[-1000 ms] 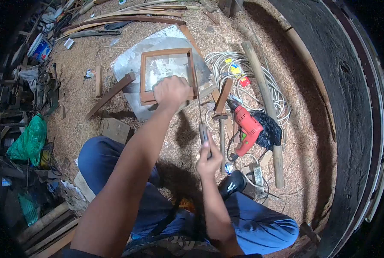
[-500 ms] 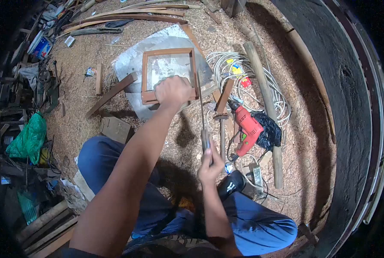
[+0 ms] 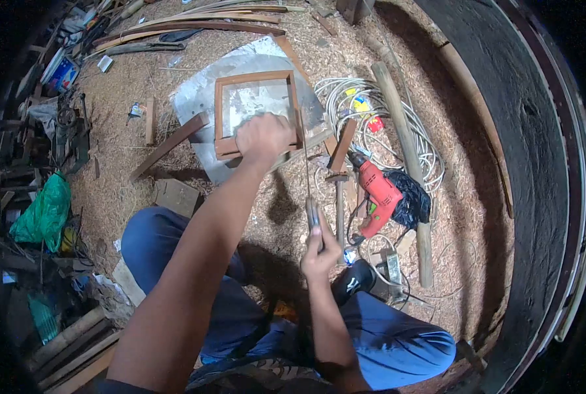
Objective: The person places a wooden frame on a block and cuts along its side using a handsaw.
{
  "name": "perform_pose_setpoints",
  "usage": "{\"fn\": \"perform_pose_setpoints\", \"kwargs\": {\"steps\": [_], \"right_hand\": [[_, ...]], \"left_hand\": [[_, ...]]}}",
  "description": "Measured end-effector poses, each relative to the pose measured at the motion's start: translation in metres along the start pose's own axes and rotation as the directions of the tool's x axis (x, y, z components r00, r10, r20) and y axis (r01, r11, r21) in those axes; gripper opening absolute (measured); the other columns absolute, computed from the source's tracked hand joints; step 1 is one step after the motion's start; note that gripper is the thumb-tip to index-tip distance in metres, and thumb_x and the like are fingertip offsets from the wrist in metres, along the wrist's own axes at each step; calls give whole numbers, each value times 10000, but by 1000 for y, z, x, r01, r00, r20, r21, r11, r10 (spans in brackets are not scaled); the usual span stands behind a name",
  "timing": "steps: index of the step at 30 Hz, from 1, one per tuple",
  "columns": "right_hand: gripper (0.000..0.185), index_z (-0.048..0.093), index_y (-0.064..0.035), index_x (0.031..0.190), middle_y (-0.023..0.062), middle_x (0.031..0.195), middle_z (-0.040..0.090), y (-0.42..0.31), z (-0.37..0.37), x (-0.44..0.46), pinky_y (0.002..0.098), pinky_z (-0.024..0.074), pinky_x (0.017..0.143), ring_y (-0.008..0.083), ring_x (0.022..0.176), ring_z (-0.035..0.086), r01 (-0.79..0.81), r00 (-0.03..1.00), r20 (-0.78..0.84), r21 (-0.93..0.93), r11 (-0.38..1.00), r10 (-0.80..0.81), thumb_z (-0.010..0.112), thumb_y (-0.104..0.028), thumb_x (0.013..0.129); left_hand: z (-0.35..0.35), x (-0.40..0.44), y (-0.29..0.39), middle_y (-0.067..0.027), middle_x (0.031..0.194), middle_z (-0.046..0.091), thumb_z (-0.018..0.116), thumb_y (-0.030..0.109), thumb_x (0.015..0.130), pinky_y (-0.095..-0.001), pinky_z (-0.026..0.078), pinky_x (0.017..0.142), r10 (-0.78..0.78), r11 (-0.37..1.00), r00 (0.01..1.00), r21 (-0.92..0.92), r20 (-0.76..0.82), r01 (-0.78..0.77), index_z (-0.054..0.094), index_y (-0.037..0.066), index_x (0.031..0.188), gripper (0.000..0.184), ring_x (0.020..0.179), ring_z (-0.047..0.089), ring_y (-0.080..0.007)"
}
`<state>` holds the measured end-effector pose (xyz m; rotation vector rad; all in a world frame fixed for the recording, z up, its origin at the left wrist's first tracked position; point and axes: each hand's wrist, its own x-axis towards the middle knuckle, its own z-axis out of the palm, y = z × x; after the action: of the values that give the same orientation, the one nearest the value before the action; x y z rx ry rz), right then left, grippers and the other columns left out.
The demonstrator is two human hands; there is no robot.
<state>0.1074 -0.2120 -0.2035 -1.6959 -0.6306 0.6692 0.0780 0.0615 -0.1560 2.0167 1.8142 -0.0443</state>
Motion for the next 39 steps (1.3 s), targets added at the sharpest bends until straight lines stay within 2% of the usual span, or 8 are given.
{"fn": "perform_pose_setpoints", "kwargs": {"steps": [2, 4, 10, 14, 16, 27, 30, 39], "right_hand": [[407, 598, 39, 1370, -33, 661, 501, -4, 9, 24, 243, 356, 523, 56, 573, 431, 32, 999, -23, -37, 999, -33, 524, -146, 1015], [406, 599, 28, 1373, -38, 650, 489, -4, 3, 31, 239, 353, 525, 53, 577, 431, -13, 1000, -16, 43, 999, 14, 525, -147, 1015], [379, 621, 15, 1354, -59, 647, 467, -23, 2, 26, 226, 322, 523, 37, 570, 399, -25, 1000, 13, -1, 1000, 25, 536, -126, 1012], [371, 625, 40, 1338, -62, 645, 457, -28, -8, 28, 221, 295, 516, 25, 570, 388, -41, 999, -1, 169, 985, 42, 527, -143, 1030], [373, 626, 55, 1328, -58, 643, 461, -32, -12, 22, 218, 286, 512, 25, 565, 386, 47, 998, -47, 262, 964, -36, 521, -146, 1032], [372, 620, 60, 1332, -69, 644, 432, -16, -20, -3, 215, 283, 524, 30, 566, 360, 33, 998, -48, 146, 989, -26, 515, -128, 1028], [375, 614, 72, 1332, -70, 651, 432, -18, -21, -5, 218, 282, 525, 30, 573, 361, 14, 999, -37, 168, 986, -8, 521, -130, 1030], [371, 626, 38, 1339, -62, 648, 442, -16, -16, -6, 226, 299, 524, 36, 575, 378, 16, 1000, -15, 134, 991, -14, 526, -137, 1027]], "left_hand": [[-7, 10, 5, -232, 992, 745, 436, 343, 935, -461, 556, 876, -37, 999, 999, -20, 13, 38, 787, 29, 955, 471, 960, 730, -381], [-8, 8, 7, -242, 993, 742, 438, 346, 928, -454, 558, 871, -87, 995, 996, -47, -18, 86, 785, 24, 959, 474, 964, 729, -383], [-8, 10, 6, -240, 1000, 743, 455, 356, 915, -456, 554, 880, -70, 997, 997, -31, -24, 69, 784, 21, 959, 471, 974, 726, -387], [-10, 11, 5, -234, 1012, 744, 457, 355, 916, -448, 556, 880, -69, 997, 997, -38, 14, 70, 783, 29, 976, 465, 983, 726, -380], [-11, 10, 1, -231, 1023, 744, 461, 358, 916, -446, 555, 883, -65, 997, 998, -41, 21, 65, 782, 31, 984, 464, 989, 725, -377], [-8, -9, -8, -221, 1048, 743, 491, 351, 915, -447, 558, 893, 125, 990, 991, 60, 45, -127, 781, 39, 1004, 435, 994, 729, -358], [-8, -7, -5, -219, 1051, 744, 494, 351, 915, -448, 558, 896, 70, 996, 996, 45, 55, -73, 781, 47, 1013, 430, 998, 728, -355], [-4, -9, -5, -213, 1033, 747, 506, 350, 917, -441, 558, 894, 85, 995, 996, 58, 28, -87, 781, 54, 1012, 416, 989, 731, -349]]}}
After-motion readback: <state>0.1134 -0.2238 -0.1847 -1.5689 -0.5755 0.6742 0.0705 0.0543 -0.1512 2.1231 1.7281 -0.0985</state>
